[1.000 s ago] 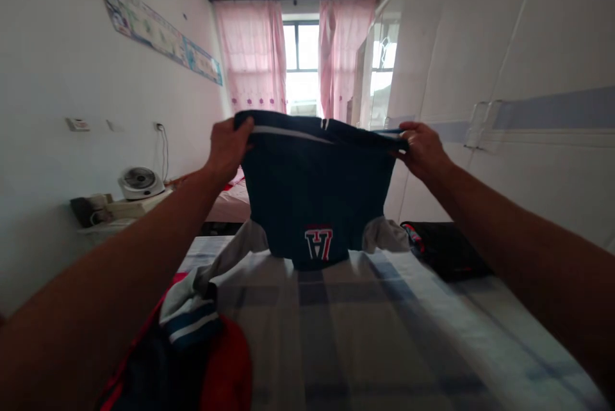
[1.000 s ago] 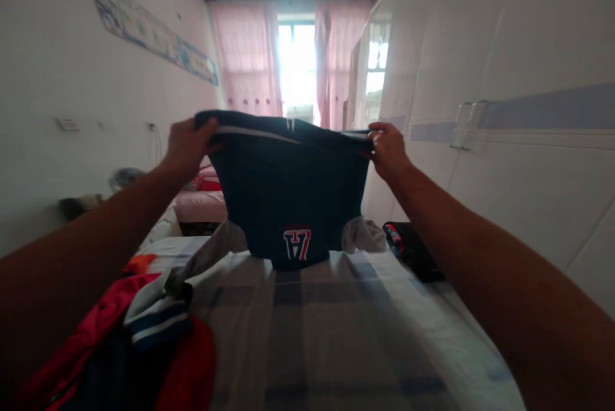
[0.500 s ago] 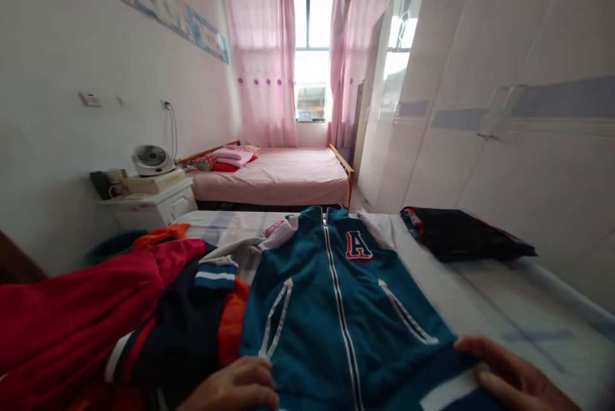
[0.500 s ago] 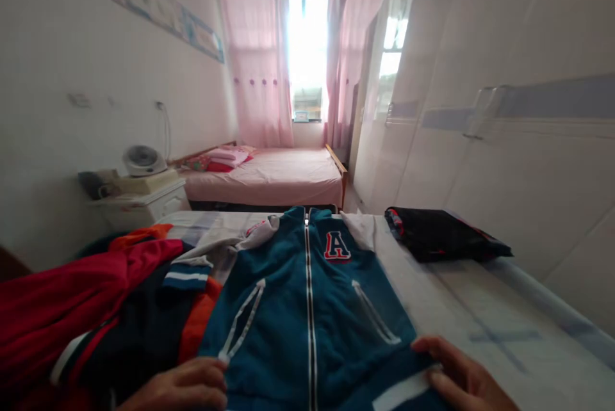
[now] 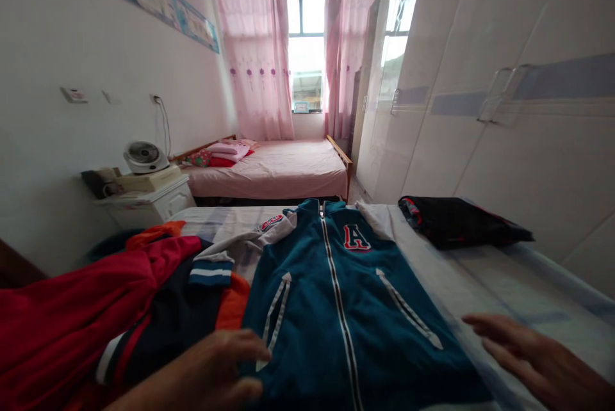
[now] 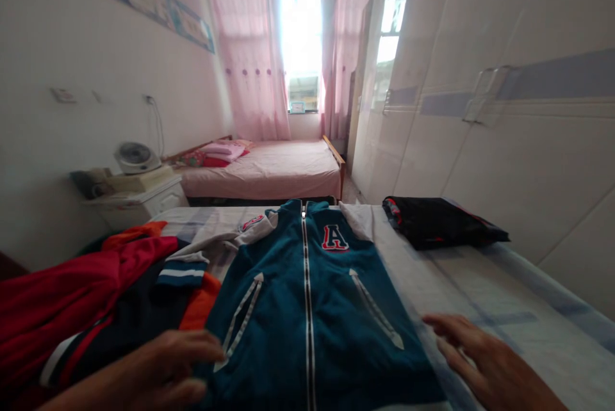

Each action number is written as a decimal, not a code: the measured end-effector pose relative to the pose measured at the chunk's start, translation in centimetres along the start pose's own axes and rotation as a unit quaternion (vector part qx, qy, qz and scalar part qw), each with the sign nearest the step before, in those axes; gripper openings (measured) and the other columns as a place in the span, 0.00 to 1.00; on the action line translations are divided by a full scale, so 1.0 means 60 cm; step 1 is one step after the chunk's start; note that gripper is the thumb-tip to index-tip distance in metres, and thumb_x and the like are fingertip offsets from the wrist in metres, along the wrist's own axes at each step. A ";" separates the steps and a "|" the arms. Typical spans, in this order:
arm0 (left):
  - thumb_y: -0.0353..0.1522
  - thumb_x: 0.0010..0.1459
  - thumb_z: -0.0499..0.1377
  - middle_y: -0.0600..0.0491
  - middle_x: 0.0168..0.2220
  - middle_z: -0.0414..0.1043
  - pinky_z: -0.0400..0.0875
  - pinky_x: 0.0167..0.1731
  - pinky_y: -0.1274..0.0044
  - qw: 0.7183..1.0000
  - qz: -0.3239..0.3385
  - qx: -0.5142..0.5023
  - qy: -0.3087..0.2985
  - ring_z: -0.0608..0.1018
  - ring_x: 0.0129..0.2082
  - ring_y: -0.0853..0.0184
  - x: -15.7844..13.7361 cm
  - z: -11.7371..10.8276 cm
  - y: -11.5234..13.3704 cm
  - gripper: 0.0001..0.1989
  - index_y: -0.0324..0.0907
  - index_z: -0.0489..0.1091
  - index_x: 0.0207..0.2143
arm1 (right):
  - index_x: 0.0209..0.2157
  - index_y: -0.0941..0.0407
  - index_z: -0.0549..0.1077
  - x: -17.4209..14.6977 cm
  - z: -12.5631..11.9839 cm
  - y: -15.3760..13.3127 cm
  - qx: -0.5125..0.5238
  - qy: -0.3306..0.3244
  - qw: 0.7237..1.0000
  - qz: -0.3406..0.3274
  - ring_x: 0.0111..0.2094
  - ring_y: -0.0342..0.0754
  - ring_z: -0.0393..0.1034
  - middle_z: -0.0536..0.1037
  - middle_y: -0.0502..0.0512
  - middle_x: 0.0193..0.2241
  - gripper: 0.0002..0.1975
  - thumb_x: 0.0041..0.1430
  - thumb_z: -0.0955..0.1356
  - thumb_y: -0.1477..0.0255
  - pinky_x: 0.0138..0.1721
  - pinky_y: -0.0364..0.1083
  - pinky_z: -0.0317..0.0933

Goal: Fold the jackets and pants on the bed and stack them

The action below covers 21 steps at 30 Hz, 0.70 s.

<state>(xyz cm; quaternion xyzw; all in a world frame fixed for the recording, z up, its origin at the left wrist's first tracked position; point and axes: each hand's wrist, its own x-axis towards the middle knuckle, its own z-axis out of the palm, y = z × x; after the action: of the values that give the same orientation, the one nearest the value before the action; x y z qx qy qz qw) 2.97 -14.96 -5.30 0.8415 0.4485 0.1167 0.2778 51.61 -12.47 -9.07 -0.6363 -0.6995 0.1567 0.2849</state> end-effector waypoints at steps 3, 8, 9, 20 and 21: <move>0.41 0.60 0.52 0.52 0.50 0.71 0.67 0.49 0.74 0.985 -0.099 0.109 0.090 0.74 0.47 0.63 0.060 -0.056 -0.016 0.17 0.49 0.69 0.49 | 0.48 0.50 0.72 0.068 0.011 -0.119 -0.037 -0.051 0.994 -0.087 0.48 0.54 0.69 0.74 0.55 0.49 0.20 0.59 0.60 0.58 0.52 0.54 0.62; 0.35 0.56 0.55 0.45 0.46 0.72 0.69 0.42 0.72 0.908 -0.275 0.275 0.158 0.75 0.44 0.58 0.141 -0.121 -0.120 0.13 0.40 0.71 0.42 | 0.56 0.52 0.65 0.131 0.133 -0.242 -0.083 -0.119 0.968 -0.204 0.60 0.52 0.55 0.60 0.55 0.60 0.23 0.60 0.61 0.65 0.59 0.54 0.52; 0.35 0.55 0.56 0.43 0.43 0.73 0.69 0.41 0.71 0.895 -0.304 0.281 0.165 0.76 0.43 0.56 0.147 -0.127 -0.141 0.12 0.38 0.71 0.39 | 0.57 0.51 0.64 0.135 0.163 -0.242 -0.097 -0.128 0.964 -0.210 0.62 0.52 0.51 0.58 0.54 0.62 0.23 0.60 0.62 0.65 0.60 0.55 0.50; 0.29 0.51 0.52 0.42 0.39 0.74 0.71 0.38 0.69 0.836 -0.365 0.254 0.320 0.76 0.40 0.53 0.151 -0.177 -0.194 0.14 0.36 0.74 0.38 | 0.60 0.53 0.61 0.139 0.248 -0.192 -0.123 -0.147 0.957 -0.219 0.63 0.53 0.48 0.57 0.55 0.62 0.25 0.62 0.60 0.64 0.62 0.56 0.45; 0.29 0.54 0.51 0.41 0.43 0.72 0.70 0.41 0.68 0.821 -0.352 0.262 0.366 0.75 0.44 0.53 0.151 -0.189 -0.179 0.17 0.35 0.71 0.44 | 0.60 0.54 0.61 0.138 0.248 -0.194 -0.126 -0.148 0.957 -0.218 0.63 0.53 0.48 0.57 0.55 0.62 0.25 0.62 0.60 0.64 0.62 0.56 0.45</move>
<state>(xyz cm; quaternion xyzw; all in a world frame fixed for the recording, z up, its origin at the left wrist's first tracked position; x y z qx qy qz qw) -4.32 1.33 -2.65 0.5634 0.7962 0.1883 -0.1153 33.17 -3.85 -12.37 -0.4693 -0.8694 0.0936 0.1231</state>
